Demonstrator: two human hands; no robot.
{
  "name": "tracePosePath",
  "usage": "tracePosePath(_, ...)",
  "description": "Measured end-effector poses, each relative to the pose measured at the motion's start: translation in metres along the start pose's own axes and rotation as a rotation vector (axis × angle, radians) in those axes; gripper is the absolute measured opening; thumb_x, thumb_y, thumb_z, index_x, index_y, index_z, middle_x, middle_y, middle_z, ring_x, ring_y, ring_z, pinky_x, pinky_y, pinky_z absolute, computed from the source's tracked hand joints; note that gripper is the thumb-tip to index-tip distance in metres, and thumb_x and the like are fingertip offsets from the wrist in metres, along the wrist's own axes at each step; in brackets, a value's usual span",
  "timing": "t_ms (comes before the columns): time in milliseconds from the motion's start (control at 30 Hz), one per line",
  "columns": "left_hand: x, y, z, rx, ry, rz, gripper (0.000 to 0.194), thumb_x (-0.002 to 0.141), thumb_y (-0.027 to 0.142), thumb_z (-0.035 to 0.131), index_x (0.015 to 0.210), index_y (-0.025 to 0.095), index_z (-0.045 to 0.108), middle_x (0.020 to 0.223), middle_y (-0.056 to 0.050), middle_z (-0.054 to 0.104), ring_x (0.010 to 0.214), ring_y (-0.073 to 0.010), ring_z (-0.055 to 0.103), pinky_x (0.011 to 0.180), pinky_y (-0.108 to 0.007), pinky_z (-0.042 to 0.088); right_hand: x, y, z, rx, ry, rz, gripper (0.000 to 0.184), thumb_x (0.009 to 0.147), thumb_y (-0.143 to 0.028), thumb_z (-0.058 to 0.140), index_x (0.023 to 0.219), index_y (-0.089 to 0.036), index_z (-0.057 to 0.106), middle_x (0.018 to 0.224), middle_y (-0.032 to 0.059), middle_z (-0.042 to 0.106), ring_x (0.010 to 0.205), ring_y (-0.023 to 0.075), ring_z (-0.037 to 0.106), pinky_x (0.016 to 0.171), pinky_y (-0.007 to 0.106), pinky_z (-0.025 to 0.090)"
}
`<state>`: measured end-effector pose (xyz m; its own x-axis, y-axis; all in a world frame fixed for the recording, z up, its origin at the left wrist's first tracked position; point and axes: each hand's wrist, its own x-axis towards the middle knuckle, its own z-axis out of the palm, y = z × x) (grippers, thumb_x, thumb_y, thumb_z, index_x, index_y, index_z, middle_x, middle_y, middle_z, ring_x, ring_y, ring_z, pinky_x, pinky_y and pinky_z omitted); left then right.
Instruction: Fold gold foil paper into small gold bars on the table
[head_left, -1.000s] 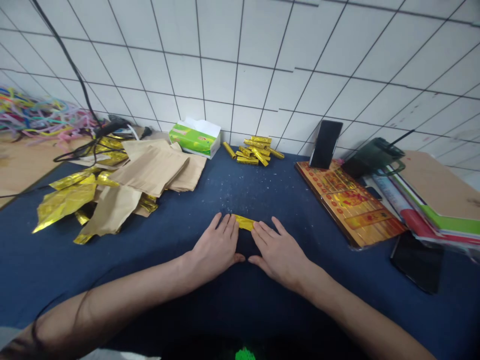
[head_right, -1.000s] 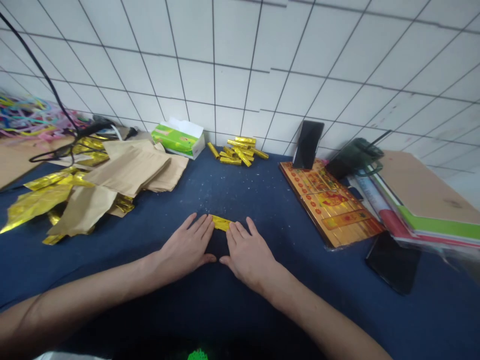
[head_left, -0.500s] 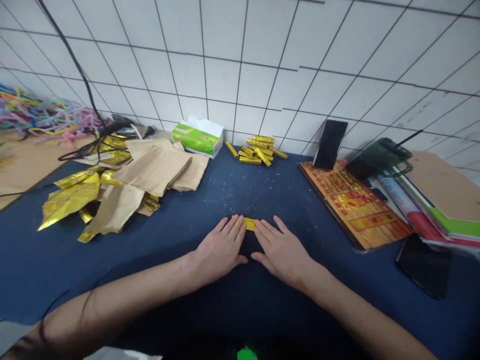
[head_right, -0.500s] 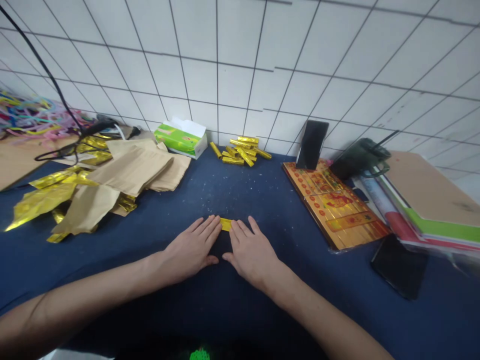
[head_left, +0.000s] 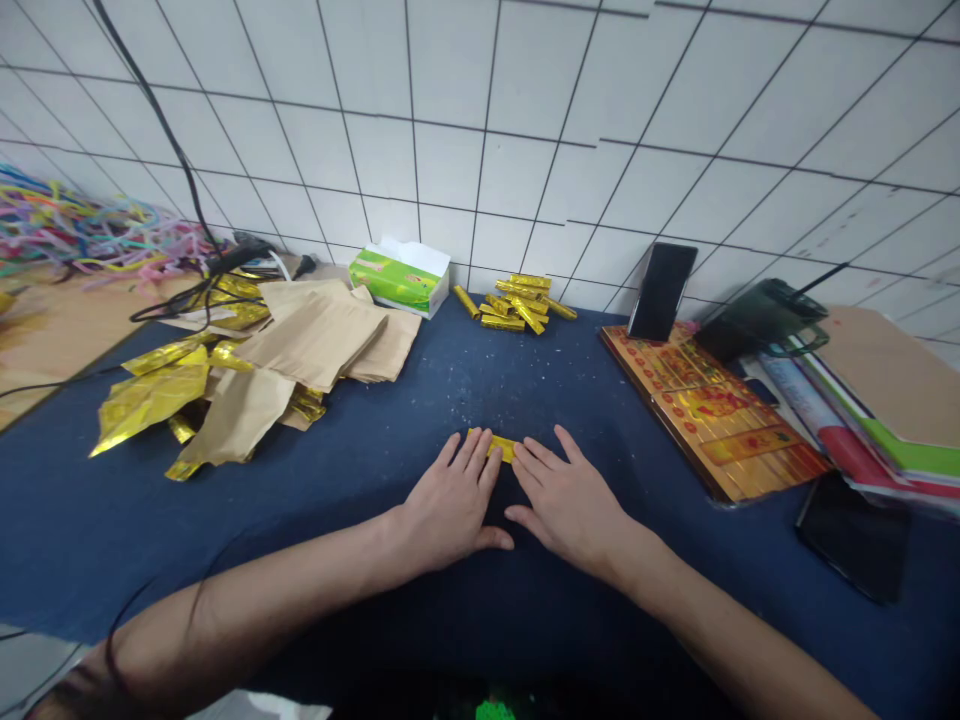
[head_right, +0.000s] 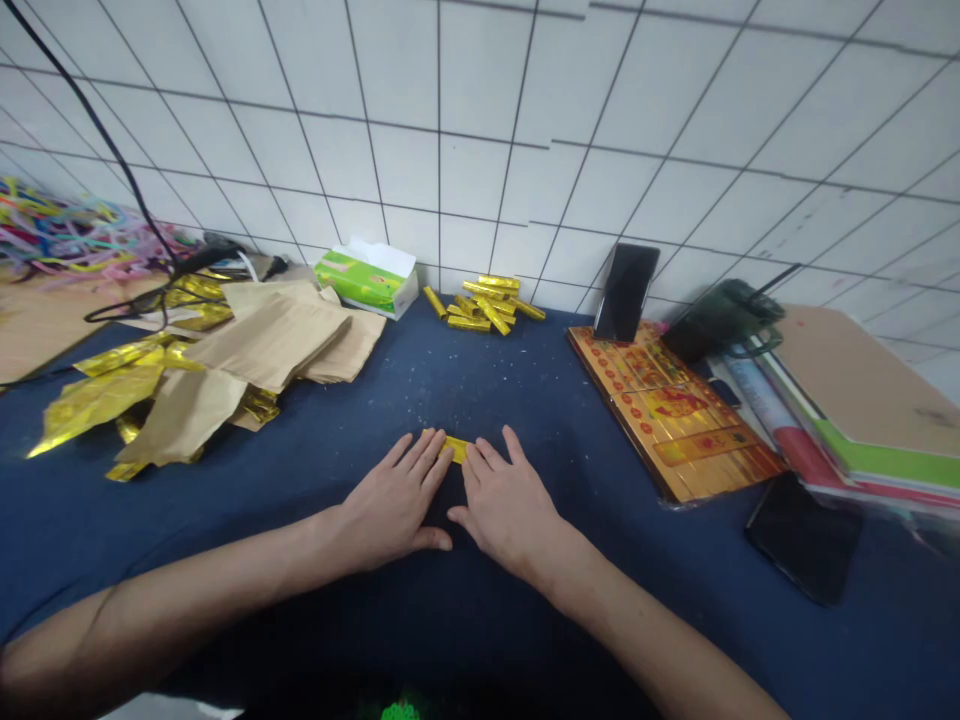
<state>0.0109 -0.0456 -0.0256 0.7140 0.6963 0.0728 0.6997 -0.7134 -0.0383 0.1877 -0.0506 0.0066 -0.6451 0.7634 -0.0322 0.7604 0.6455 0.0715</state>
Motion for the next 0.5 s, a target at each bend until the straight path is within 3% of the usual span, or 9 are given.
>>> tracePosePath(167, -0.001, -0.012, -0.001, -0.075, 0.005, 0.107, 0.092, 0.074, 0.073, 0.021, 0.135, 0.004, 0.025, 0.141, -0.020, 0.022, 0.133, -0.0297, 0.012, 0.103, -0.051, 0.013, -0.007, -0.014, -0.007, -0.063, -0.005, -0.078, 0.047, 0.085, -0.039, 0.040, 0.108, -0.004, 0.061, 0.111, 0.0184, 0.061, 0.110, 0.0300, 0.050, 0.102, 0.052, 0.021)
tracePosePath(333, 0.001, -0.016, -0.007, -0.156, -0.029, 0.200, 0.097, 0.070, 0.076, 0.025, 0.136, 0.006, 0.021, 0.142, -0.020, 0.020, 0.133, -0.0297, 0.011, 0.103, -0.051, 0.011, -0.014, -0.025, -0.011, -0.055, -0.033, -0.161, 0.045, 0.084, -0.034, 0.038, 0.109, -0.003, 0.060, 0.109, 0.0186, 0.062, 0.107, 0.0301, 0.052, 0.101, 0.050, 0.025)
tracePosePath(500, 0.001, -0.016, -0.007, -0.196, -0.059, 0.218, 0.101, 0.066, 0.078, 0.028, 0.137, 0.007, 0.019, 0.142, -0.021, 0.020, 0.133, -0.0303, 0.012, 0.102, -0.052, 0.015, -0.015, -0.027, -0.012, 0.016, -0.087, -0.145, 0.046, 0.083, -0.035, 0.041, 0.111, -0.002, 0.058, 0.111, 0.0202, 0.060, 0.109, 0.0311, 0.051, 0.098, 0.048, 0.030)
